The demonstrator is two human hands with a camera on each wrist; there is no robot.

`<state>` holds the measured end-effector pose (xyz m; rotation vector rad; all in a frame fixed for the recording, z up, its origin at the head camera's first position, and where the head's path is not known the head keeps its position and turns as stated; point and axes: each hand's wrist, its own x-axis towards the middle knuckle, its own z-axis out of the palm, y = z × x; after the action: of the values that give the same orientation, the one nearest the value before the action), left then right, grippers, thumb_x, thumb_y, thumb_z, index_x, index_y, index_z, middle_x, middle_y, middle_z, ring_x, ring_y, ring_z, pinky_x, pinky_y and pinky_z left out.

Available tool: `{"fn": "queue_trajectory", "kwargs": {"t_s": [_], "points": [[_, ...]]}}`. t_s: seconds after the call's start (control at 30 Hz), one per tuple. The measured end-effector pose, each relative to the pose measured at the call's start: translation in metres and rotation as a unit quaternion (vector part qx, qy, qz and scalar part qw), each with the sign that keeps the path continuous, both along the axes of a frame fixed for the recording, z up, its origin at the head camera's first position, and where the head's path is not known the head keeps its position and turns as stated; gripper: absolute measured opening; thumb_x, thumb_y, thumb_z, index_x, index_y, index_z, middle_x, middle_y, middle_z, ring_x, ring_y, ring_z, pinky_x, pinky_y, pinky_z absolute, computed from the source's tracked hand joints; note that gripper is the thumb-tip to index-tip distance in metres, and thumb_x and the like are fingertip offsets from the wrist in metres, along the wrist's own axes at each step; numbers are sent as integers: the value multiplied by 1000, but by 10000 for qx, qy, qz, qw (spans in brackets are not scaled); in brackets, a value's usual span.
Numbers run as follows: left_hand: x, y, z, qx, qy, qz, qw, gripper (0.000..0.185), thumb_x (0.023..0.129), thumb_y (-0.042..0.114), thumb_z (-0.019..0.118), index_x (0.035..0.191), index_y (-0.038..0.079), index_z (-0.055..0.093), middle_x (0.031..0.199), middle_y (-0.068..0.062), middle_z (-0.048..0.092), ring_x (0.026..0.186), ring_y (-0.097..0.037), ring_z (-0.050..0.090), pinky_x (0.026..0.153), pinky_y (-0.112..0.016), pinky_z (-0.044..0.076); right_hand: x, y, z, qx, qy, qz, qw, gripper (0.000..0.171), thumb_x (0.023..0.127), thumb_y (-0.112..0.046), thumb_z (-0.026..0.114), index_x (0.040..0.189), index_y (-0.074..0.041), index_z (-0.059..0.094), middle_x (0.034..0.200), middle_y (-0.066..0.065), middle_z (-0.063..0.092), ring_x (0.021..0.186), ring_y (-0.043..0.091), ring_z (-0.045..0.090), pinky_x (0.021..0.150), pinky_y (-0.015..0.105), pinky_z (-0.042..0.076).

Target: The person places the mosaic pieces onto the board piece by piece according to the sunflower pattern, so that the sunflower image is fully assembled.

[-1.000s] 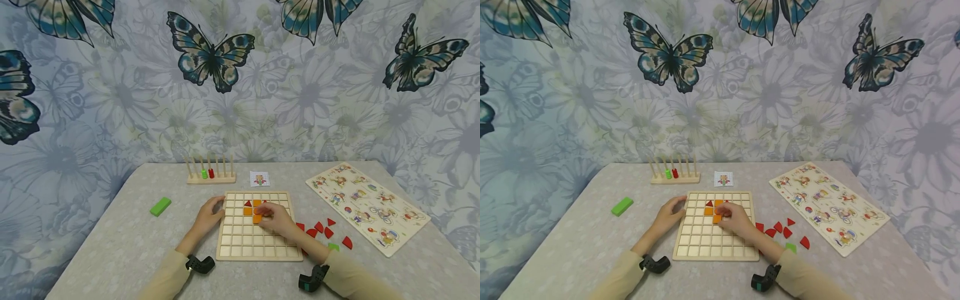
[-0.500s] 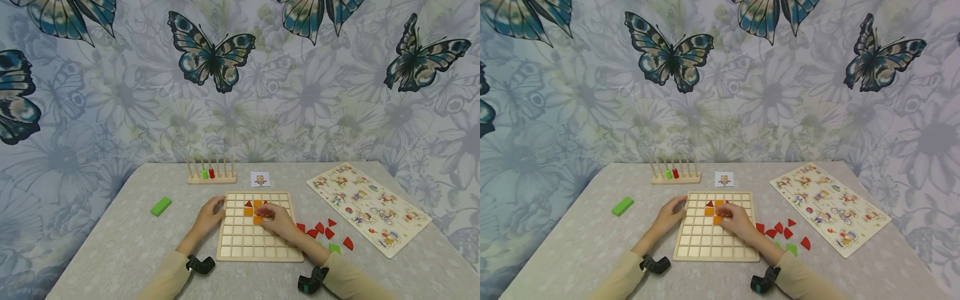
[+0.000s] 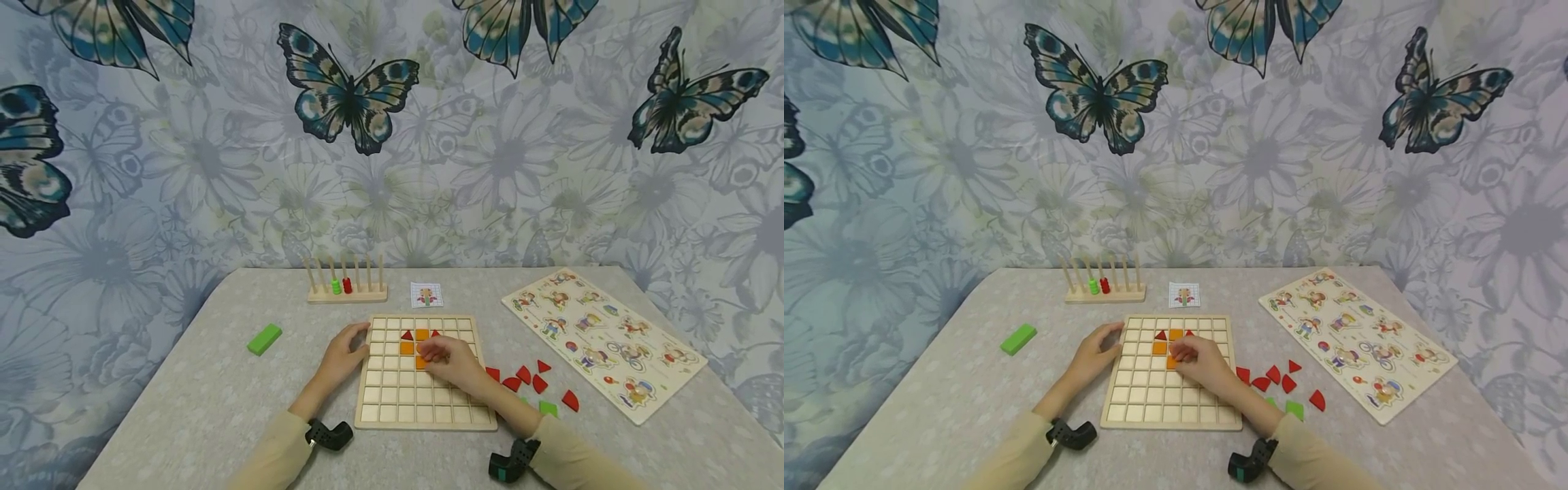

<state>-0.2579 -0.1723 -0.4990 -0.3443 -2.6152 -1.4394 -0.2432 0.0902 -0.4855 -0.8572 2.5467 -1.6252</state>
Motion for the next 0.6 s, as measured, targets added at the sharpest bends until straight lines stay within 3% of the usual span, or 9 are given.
{"fn": "queue_trajectory", "kwargs": {"t_s": [0.1,0.17,0.33,0.43,0.6], "points": [[1,1,0,-4,31,1,10000,44,88,8,60,132,5,54,137,-14,53,134,-33,45,112,-50,34,1,9,5,-20,-24,-44,10000,26,84,1,66,110,3,65,103,18,69,88,19,65,77,19,53],[1,1,1,-7,30,-3,10000,44,89,8,60,132,5,54,138,-14,53,134,-33,44,112,-50,33,7,16,16,-7,-112,-104,9999,27,85,0,65,112,4,64,105,21,68,89,21,64,78,20,52],[1,1,1,-5,6,-10,10000,44,89,8,60,133,6,54,139,-14,52,135,-32,43,113,-50,33,11,45,22,146,-117,-402,9990,29,87,-2,64,115,6,62,105,24,67,88,24,64,76,21,53],[-2,0,-1,-52,68,6,10000,44,89,9,60,133,6,54,138,-14,53,134,-32,44,112,-50,34,8,66,13,187,-61,-629,9978,30,87,-7,67,115,2,63,105,19,68,87,17,64,76,20,53],[-3,0,-3,-84,58,32,9999,44,89,9,60,133,7,54,138,-14,53,134,-32,44,112,-50,34,16,94,8,437,33,-928,9947,32,83,-4,69,115,-1,64,104,14,69,89,18,64,77,21,53]]}}
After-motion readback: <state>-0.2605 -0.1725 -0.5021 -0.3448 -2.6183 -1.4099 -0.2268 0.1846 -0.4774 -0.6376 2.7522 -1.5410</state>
